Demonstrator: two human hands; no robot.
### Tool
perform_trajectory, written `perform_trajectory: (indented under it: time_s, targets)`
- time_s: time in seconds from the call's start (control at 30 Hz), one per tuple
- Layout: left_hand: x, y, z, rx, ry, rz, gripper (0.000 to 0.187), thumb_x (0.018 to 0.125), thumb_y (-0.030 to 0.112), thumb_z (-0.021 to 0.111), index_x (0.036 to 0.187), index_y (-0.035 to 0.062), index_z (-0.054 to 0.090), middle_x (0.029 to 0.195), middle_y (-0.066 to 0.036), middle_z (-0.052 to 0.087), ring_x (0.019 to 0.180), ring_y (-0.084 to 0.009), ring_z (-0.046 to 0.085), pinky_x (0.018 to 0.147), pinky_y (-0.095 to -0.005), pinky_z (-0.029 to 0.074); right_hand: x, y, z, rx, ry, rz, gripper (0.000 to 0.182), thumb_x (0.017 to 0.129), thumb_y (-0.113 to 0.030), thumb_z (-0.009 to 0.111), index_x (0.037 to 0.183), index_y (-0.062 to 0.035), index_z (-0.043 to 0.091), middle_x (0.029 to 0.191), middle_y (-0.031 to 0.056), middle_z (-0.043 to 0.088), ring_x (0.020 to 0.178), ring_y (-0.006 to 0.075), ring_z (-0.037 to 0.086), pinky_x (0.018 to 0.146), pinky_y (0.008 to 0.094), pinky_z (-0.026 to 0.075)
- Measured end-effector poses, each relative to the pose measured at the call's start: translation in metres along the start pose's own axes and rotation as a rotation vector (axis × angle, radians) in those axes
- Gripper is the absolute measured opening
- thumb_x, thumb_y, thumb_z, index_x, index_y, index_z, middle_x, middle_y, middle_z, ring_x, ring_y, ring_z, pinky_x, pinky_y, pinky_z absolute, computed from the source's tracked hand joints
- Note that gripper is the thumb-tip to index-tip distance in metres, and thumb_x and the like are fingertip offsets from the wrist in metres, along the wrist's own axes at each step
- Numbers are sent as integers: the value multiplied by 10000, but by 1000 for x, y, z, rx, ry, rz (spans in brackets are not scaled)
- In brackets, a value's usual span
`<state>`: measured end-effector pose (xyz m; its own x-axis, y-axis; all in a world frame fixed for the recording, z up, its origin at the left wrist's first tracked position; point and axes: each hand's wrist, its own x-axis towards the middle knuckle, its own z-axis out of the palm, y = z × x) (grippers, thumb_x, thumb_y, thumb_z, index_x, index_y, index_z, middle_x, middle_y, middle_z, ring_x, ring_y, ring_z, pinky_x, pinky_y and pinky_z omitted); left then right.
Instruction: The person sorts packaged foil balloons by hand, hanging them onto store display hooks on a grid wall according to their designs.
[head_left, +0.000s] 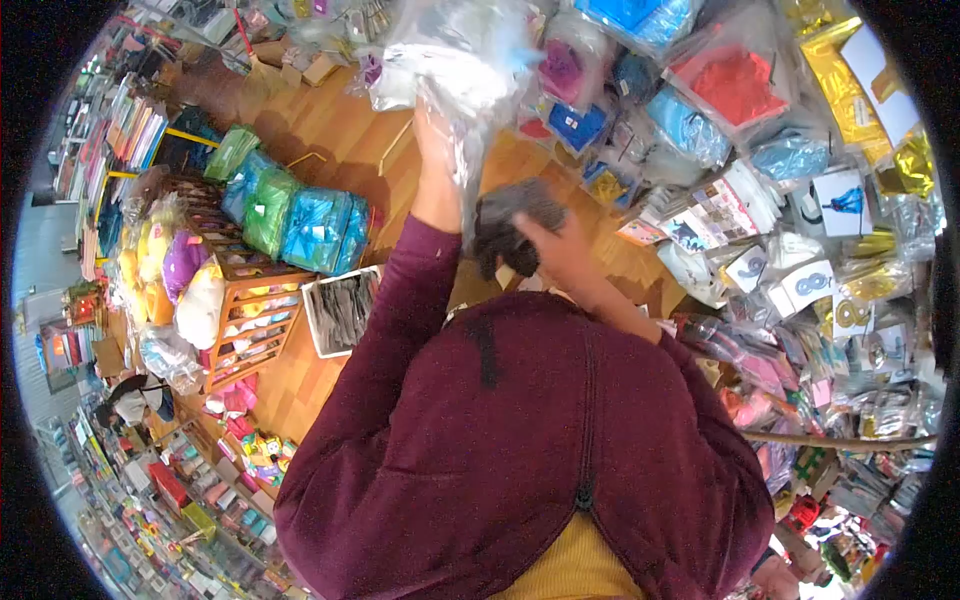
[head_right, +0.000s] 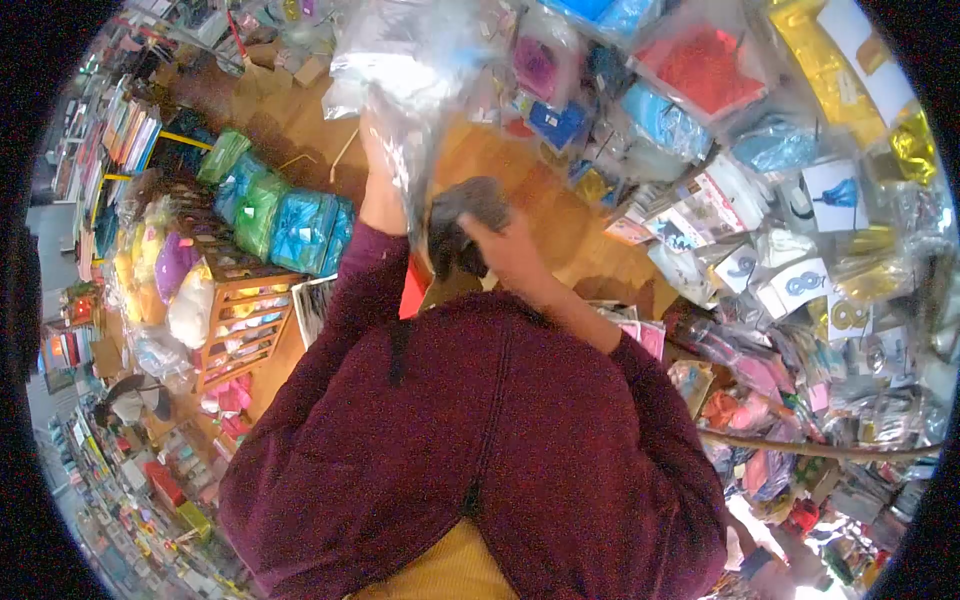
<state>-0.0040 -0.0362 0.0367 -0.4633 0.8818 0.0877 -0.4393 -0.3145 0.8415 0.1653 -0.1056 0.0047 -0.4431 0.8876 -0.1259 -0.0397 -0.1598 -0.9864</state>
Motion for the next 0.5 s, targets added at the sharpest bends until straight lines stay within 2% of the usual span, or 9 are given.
perform_trajectory:
  time_s: [0.1,0.13,0.2,0.23,0.3,0.33,0.4,0.47,0.5]
  targets:
    - [-18,9,3,-254,28,-142,481,904,395,342,1168,1,422,1069,-124,518,925,-235,543,747,-354,471,14,-52,-23,-26,262,-277,226,837,-109,532,1039,-9,533,967,40,578,905,136,519,829,285,404]
    - [-19,-3,-5,-173,27,-186,488,904,400,347,1173,0,421,1073,-115,521,923,-215,542,748,-337,468,20,-65,-22,-21,265,-272,226,837,-109,532,1039,-9,533,967,40,578,905,136,519,829,285,404]
    - [-23,-12,-4,-89,6,-230,494,905,405,352,1179,-1,419,1076,-105,523,922,-195,540,749,-321,465,33,-80,-22,-224,126,-539,258,814,-107,539,1062,-35,524,1126,96,536,1010,199,515,841,322,409]
    - [-31,-14,4,57,-45,-193,519,902,419,355,1191,-9,411,1078,-106,522,927,-193,538,743,-312,468,41,-81,-14,-226,139,-547,258,814,-107,539,1062,-35,524,1126,96,536,1010,199,515,841,322,409]
    - [-39,-20,10,196,-109,-150,545,900,433,359,1203,-17,402,1080,-108,521,931,-190,535,737,-303,471,56,-78,8,-1218,102,-894,464,750,-180,585,1187,-84,459,1309,125,384,1166,257,416,856,414,403]
    - [-43,-29,6,238,-124,-88,554,898,437,361,1208,-21,396,1079,-113,521,930,-194,536,732,-305,474,58,-75,9,-1223,112,-894,464,750,-180,585,1187,-84,459,1309,125,384,1166,257,416,856,414,403]
    - [-46,-49,-7,315,-137,50,574,895,446,365,1218,-28,385,1076,-122,523,927,-200,537,722,-308,478,66,-70,8,-1116,13,-748,534,736,-165,576,1245,-128,420,1383,159,244,1222,342,327,940,394,353]
    - [-43,-59,-16,400,-149,185,594,893,454,369,1229,-36,373,1074,-132,524,924,-206,537,712,-311,483,85,-69,2,-1182,111,-745,549,744,-172,570,1264,-135,400,1375,157,264,1222,338,330,942,390,349]
    - [-49,-60,-21,405,-144,164,594,893,454,369,1229,-36,373,1074,-132,524,924,-206,537,712,-311,483,90,-62,-1,-1242,195,-708,564,752,-178,565,1284,-143,380,1367,155,285,1222,334,333,944,386,345]
